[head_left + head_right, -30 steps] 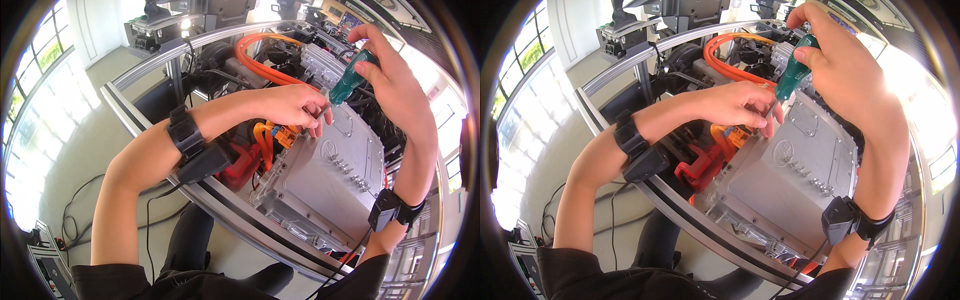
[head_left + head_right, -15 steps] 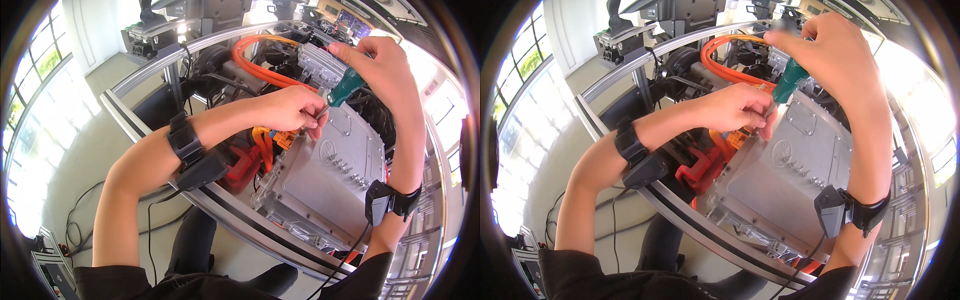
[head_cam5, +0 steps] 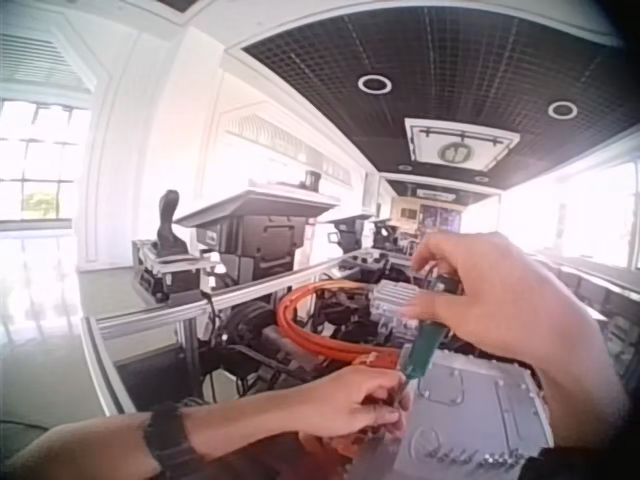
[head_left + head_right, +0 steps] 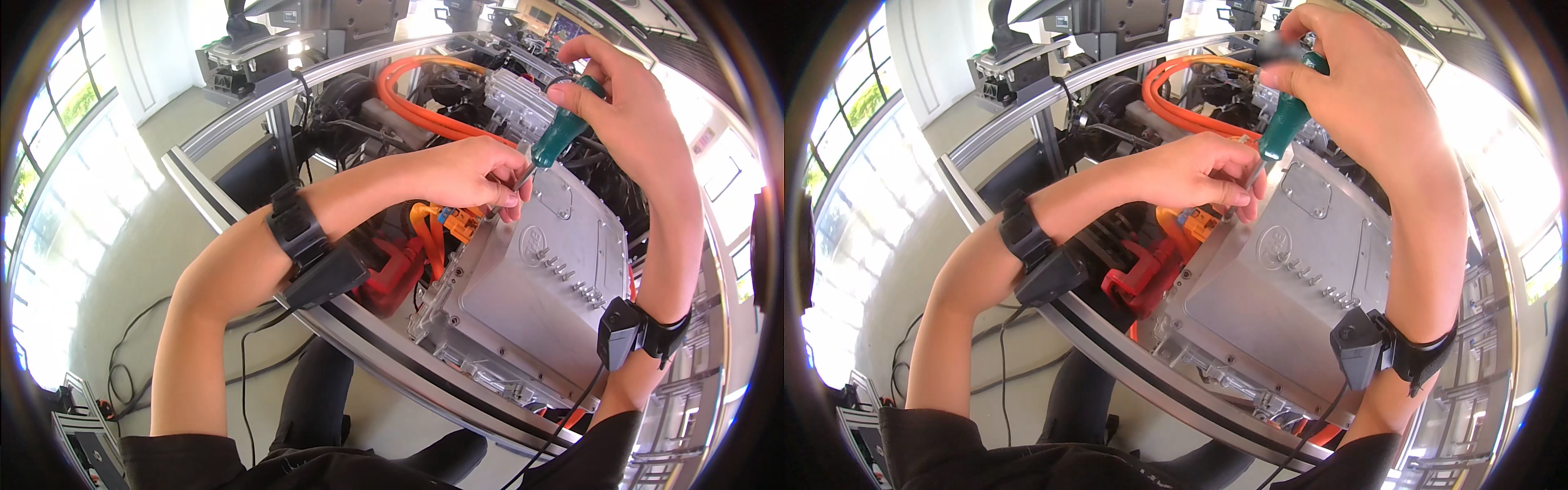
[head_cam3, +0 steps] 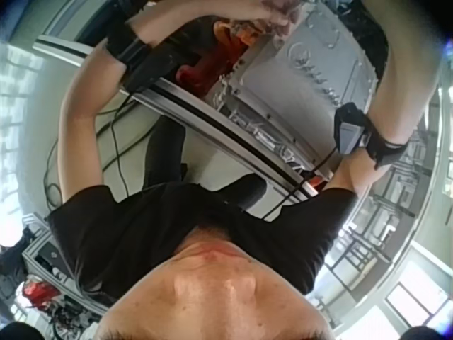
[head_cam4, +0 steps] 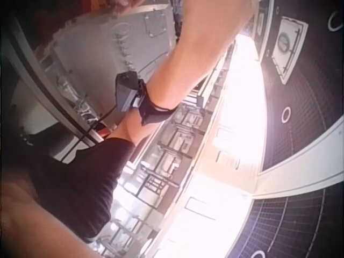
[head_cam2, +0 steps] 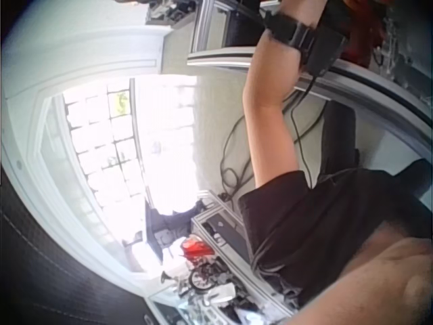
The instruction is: Using a screwdriver to remove or tighten screws on a metal electronics enclosure in a workshop.
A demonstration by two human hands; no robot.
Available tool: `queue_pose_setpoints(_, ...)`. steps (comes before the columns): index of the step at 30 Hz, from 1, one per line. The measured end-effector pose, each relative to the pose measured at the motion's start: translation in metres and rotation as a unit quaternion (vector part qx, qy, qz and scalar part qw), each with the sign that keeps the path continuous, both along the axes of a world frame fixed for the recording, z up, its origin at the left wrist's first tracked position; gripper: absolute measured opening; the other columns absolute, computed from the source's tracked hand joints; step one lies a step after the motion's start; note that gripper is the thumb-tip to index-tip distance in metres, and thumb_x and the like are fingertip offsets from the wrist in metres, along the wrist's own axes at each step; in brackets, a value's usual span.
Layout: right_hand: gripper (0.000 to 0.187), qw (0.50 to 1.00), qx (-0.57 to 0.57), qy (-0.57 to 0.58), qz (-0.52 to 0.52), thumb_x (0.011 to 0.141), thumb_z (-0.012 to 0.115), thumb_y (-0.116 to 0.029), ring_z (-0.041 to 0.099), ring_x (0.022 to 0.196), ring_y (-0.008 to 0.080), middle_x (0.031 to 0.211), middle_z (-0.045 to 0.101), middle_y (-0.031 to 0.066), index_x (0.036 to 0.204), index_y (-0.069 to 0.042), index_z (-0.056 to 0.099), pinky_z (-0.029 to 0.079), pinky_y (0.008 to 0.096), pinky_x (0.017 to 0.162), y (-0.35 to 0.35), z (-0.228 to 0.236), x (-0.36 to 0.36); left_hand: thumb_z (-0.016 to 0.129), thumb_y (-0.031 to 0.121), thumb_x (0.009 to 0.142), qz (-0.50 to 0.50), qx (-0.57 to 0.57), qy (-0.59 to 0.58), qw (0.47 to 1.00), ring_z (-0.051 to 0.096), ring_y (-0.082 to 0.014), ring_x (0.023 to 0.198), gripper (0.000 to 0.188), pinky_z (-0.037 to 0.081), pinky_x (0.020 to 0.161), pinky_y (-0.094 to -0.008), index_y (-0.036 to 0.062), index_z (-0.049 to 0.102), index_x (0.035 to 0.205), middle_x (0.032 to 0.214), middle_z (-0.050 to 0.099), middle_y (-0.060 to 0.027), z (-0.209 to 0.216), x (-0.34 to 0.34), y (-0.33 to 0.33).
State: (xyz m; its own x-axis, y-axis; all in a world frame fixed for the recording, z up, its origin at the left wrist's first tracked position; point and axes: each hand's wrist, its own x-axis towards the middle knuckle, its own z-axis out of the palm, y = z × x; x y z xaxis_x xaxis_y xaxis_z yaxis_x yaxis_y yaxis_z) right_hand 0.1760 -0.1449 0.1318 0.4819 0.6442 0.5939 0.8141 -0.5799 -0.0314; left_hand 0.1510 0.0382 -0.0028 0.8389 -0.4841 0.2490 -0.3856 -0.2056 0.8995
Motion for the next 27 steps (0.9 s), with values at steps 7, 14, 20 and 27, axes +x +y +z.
queue_pose_setpoints(7,0.046,0.990,-0.020,-0.070,0.121,0.082,0.070,-0.006,0.054,0.080,0.0133,0.091,0.056,0.0011,0.128,-0.012,0.063,0.045,0.0299,0.076,-0.003,-0.003,0.002,0.054,0.001,0.097,-0.021,0.033,0.001,0.999,0.068,-0.0151,0.099,0.009,0.052,0.087,-0.0305,0.0010,0.059,0.104,0.099,0.071,-0.0076,-0.002,0.002,0.004)
queue_pose_setpoints(14,0.033,0.998,0.030,-0.047,-0.025,0.086,0.076,-0.034,0.046,0.062,0.0108,0.070,0.052,-0.0010,0.096,-0.003,0.069,0.038,0.0301,0.060,0.005,0.007,-0.014,0.057,-0.001,0.096,-0.032,0.009,0.004,0.999,0.068,-0.0147,0.096,0.005,0.052,0.088,-0.0305,-0.0009,0.060,0.100,0.097,0.071,-0.0077,-0.005,0.005,0.005)
queue_pose_setpoints(20,0.047,0.992,0.037,-0.095,-0.078,0.086,0.075,-0.042,0.036,0.053,0.0110,0.053,0.038,0.0006,0.075,0.002,0.062,0.029,0.0318,0.052,0.010,0.006,-0.015,0.059,0.001,0.096,-0.030,0.010,-0.004,0.999,0.069,-0.0137,0.093,0.004,0.053,0.087,-0.0296,-0.0009,0.060,0.099,0.096,0.071,-0.0076,-0.003,0.004,0.004)
queue_pose_setpoints(27,0.028,0.998,-0.013,-0.063,-0.008,0.090,0.065,-0.028,0.060,0.085,0.0327,0.089,0.063,0.0163,0.092,0.000,0.065,0.046,0.0407,0.078,0.002,0.003,-0.006,0.061,0.006,0.096,-0.006,0.043,0.003,0.999,0.068,-0.0134,0.091,0.006,0.053,0.085,-0.0300,0.0004,0.061,0.099,0.096,0.072,-0.0066,0.000,0.003,0.004)
